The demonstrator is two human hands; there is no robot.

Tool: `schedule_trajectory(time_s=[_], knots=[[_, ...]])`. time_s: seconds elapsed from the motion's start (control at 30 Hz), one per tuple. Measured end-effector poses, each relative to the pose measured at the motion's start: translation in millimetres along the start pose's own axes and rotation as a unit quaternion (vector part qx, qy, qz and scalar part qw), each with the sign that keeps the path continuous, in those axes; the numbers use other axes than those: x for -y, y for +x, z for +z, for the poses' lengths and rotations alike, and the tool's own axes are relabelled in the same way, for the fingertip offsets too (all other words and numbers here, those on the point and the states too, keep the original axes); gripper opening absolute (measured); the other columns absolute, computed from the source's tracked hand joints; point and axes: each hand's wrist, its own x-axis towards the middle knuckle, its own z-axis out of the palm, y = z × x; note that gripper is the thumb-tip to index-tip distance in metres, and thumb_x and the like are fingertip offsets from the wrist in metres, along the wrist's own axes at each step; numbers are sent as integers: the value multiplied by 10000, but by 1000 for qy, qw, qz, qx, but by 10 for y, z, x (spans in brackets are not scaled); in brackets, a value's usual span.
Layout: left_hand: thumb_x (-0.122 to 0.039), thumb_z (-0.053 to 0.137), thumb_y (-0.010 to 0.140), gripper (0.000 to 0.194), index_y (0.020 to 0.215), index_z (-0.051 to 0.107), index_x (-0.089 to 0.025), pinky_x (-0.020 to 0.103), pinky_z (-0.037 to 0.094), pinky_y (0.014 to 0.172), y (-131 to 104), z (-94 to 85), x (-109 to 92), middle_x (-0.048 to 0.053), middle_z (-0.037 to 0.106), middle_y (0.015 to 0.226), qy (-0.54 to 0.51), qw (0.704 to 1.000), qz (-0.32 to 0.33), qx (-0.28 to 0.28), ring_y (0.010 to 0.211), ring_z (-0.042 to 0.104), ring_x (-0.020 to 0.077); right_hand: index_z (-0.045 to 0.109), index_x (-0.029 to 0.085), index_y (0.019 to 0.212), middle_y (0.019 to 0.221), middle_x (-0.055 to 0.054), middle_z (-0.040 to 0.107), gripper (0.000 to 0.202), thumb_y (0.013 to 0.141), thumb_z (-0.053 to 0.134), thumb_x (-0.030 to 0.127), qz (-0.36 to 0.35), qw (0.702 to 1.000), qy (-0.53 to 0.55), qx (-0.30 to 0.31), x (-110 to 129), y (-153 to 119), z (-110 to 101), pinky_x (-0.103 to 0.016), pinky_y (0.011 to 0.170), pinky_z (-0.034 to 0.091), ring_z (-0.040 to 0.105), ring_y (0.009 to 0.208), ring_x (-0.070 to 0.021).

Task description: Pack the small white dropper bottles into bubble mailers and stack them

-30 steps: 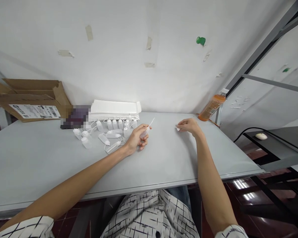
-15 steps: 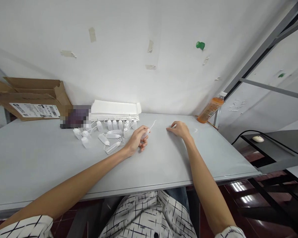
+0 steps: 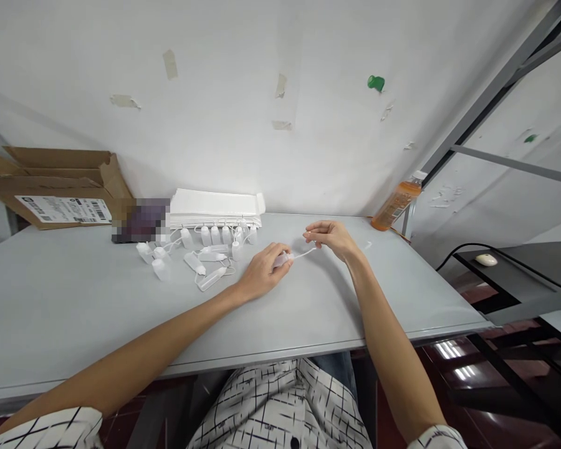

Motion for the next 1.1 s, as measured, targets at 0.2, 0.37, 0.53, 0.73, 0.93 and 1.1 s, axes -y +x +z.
schedule_trajectory(time_s=[0.2, 0.37, 0.53, 0.73, 0.93, 1.1], knots=[[-357, 467, 945, 158, 1013, 511, -221, 296, 482, 736, -10, 27, 40, 50, 609, 1028, -1, 1000, 19, 0, 977, 609, 215, 764, 140, 860, 745, -57, 670, 320, 641, 829, 365, -20, 995, 26, 90, 98, -78, 153, -257, 506, 416, 577, 707, -153], [-318, 439, 942, 105, 979, 462, -223, 319, 453, 769, -13, 0, 10, 31, 617, 993, 15, 1000, -14, 7, 932, 615, 210, 750, 155, 899, 740, -40, 674, 318, 641, 831, 322, -11, 989, 35, 145, 141, -120, 245, -258, 499, 396, 565, 656, -137], [-317, 441, 921, 111, 985, 460, -228, 305, 420, 716, 1, -21, -12, 11, 593, 938, 12, 999, -34, -7, 796, 570, 185, 758, 140, 826, 693, -27, 664, 250, 657, 819, 314, -17, 980, -7, 199, 170, -147, 253, -266, 531, 424, 525, 588, -108], [-267, 437, 887, 123, 1001, 446, -221, 282, 372, 645, 13, -48, -34, -3, 557, 856, -5, 999, -47, -4, 692, 503, 163, 784, 150, 937, 798, -54, 713, 315, 666, 804, 310, -17, 977, -19, 211, 193, -180, 276, -315, 632, 530, 599, 634, -134], [-240, 436, 872, 198, 1068, 423, -222, 273, 358, 628, 10, -56, -23, -14, 536, 822, -18, 998, -59, 0, 666, 481, 155, 781, 152, 951, 837, -63, 725, 313, 678, 793, 305, -29, 979, -1, 201, 171, -183, 310, -357, 703, 577, 646, 702, -162], [-295, 414, 931, 161, 1075, 443, -229, 271, 356, 637, 5, -58, -14, -13, 542, 851, -30, 998, -50, 4, 663, 467, 144, 777, 146, 980, 888, -83, 740, 332, 689, 793, 305, -27, 980, 1, 199, 163, -177, 312, -366, 711, 587, 675, 770, -194]])
